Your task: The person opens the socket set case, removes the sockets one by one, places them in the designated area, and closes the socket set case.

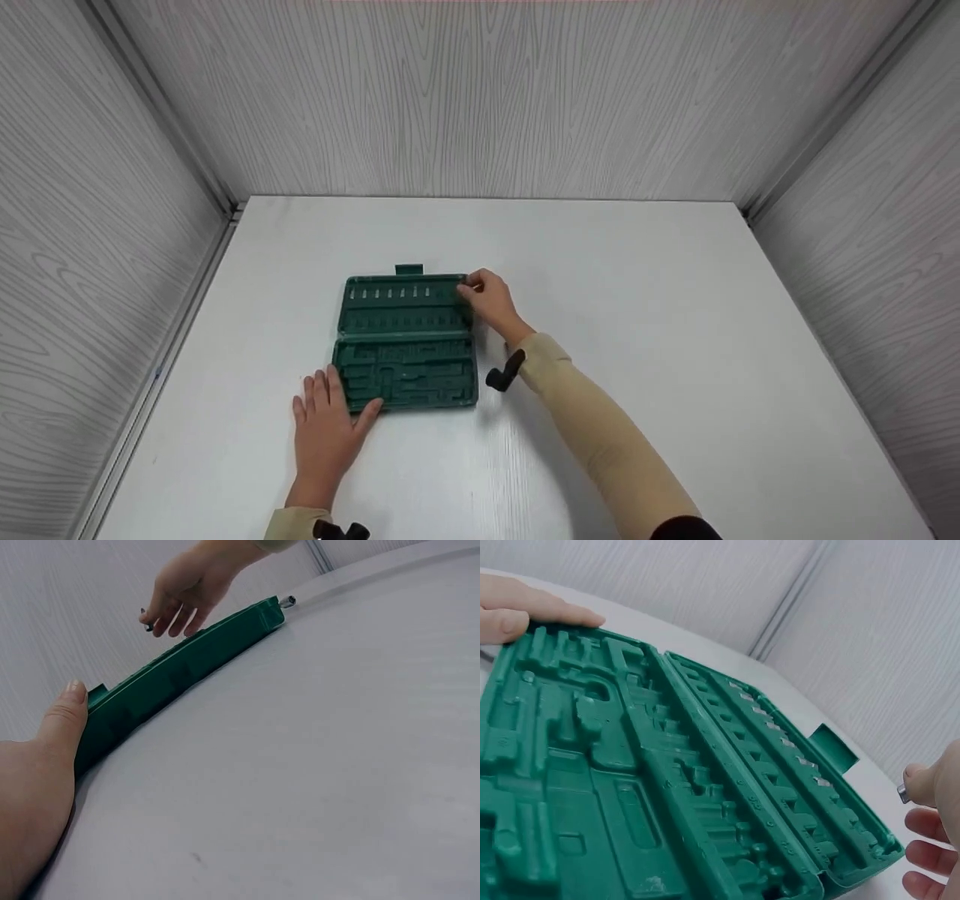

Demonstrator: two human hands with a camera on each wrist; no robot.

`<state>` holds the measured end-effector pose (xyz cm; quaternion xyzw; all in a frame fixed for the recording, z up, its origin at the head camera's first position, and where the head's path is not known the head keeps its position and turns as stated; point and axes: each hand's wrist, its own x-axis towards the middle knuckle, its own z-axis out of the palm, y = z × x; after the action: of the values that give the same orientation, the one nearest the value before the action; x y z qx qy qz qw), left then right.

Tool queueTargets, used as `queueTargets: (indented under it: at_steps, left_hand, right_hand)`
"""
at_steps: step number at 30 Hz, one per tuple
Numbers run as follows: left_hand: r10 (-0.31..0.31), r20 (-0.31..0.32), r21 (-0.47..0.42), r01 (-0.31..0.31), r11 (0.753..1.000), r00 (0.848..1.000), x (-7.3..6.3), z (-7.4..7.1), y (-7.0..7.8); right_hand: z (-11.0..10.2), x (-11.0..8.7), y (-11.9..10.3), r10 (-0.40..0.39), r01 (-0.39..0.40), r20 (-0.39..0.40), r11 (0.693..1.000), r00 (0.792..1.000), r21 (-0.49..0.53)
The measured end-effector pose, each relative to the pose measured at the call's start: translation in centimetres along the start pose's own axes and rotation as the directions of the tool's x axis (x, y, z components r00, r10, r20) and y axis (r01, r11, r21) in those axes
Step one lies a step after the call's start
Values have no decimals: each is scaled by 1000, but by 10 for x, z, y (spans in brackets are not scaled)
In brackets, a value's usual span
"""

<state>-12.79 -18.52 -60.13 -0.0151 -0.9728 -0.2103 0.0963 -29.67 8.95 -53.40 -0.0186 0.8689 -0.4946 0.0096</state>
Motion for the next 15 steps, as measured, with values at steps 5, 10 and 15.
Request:
queueTargets:
  at_steps: [5, 10, 15]
  left_hand:
    - [-1, -5, -5, 1, 1000, 1000, 1, -1, -3]
    - [-7, -2, -8, 7, 1000, 1000, 1, 0, -3]
    - [-5, 4, -12, 5, 1000, 1000, 3, 2, 0]
  right_hand:
    - [-9, -7, 0, -42, 42, 7, 999, 999, 4]
    - [-19, -15, 10, -49, 49, 12, 999, 999, 6]
    - [-33, -26, 21, -51, 51, 3, 999, 999, -11]
